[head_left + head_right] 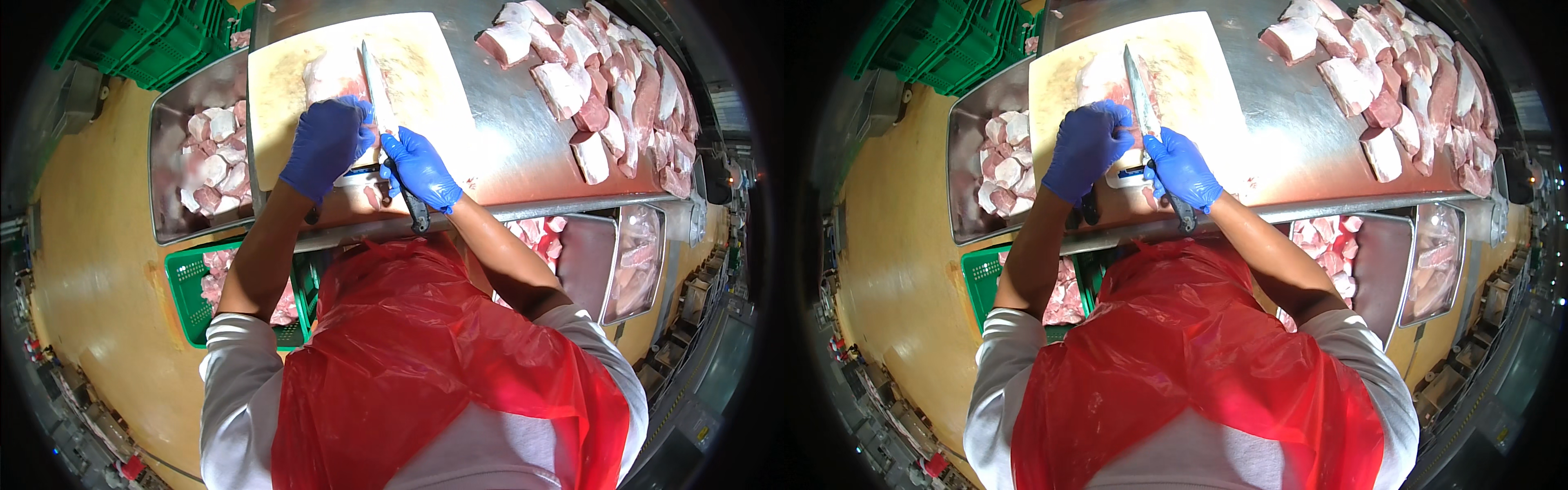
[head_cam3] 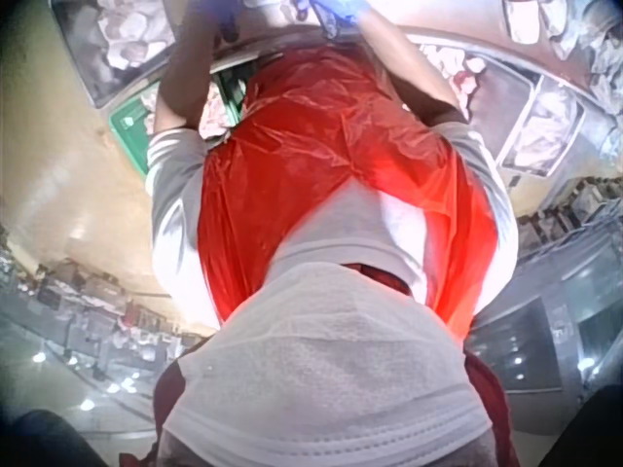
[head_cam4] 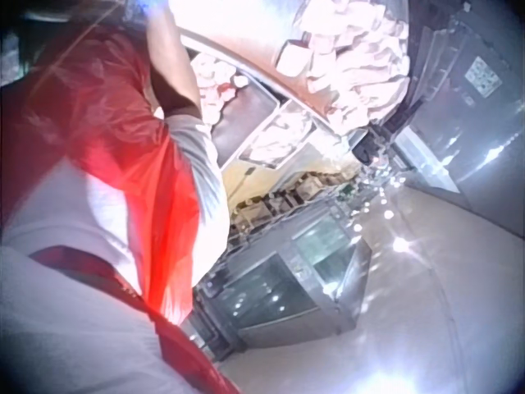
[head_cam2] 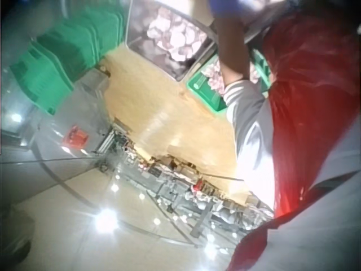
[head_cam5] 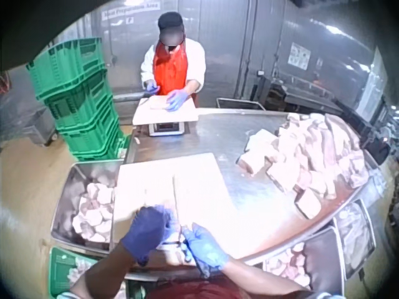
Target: The person cuts large pieces of raw meat into smaller chunks using a knife on a cutting board. The cut pieces are placed into a green basket and a metal tray. The person wears blue gloves and a red apron while working at a stainless steel table.
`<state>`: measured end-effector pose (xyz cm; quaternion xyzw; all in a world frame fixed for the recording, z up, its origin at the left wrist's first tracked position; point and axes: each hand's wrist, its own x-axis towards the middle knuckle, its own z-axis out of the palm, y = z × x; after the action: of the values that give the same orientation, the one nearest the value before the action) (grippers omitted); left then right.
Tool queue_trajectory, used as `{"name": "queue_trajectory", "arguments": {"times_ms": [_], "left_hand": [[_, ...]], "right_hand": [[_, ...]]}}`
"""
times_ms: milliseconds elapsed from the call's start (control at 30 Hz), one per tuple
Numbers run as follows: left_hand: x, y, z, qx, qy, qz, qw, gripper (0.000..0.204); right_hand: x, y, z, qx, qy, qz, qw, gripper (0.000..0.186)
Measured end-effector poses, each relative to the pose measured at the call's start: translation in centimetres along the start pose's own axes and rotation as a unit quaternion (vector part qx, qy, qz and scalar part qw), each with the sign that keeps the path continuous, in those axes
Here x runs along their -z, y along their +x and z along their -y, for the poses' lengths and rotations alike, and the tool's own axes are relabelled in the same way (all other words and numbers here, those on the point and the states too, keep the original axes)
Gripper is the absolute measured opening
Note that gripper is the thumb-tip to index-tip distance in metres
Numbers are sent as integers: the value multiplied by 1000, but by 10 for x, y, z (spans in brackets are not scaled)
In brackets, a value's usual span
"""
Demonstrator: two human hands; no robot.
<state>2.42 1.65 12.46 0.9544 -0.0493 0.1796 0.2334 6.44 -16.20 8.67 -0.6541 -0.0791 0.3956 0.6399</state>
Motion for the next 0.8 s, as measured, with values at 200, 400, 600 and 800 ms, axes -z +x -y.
{"name": "queue_trajectory", "arguments": {"times_ms": [200, 400, 600, 800], "left_hand": [[15, 4, 3, -11, -32, -14, 999, 12], [26, -10, 11, 7, -191, -57, 980, 14], [40, -47, 46, 99, -431, -140, 886, 12], [24, -167, 92, 242, -625, -318, 671, 18]], "right_hand": [[20, -70, -54, 87, -236, 74, 965, 29], [-20, -34, 8, -2, -256, 88, 963, 32], [-44, 7, 1, 176, -469, 51, 864, 27], [33, -97, -2, 90, -719, 58, 687, 14]]}}
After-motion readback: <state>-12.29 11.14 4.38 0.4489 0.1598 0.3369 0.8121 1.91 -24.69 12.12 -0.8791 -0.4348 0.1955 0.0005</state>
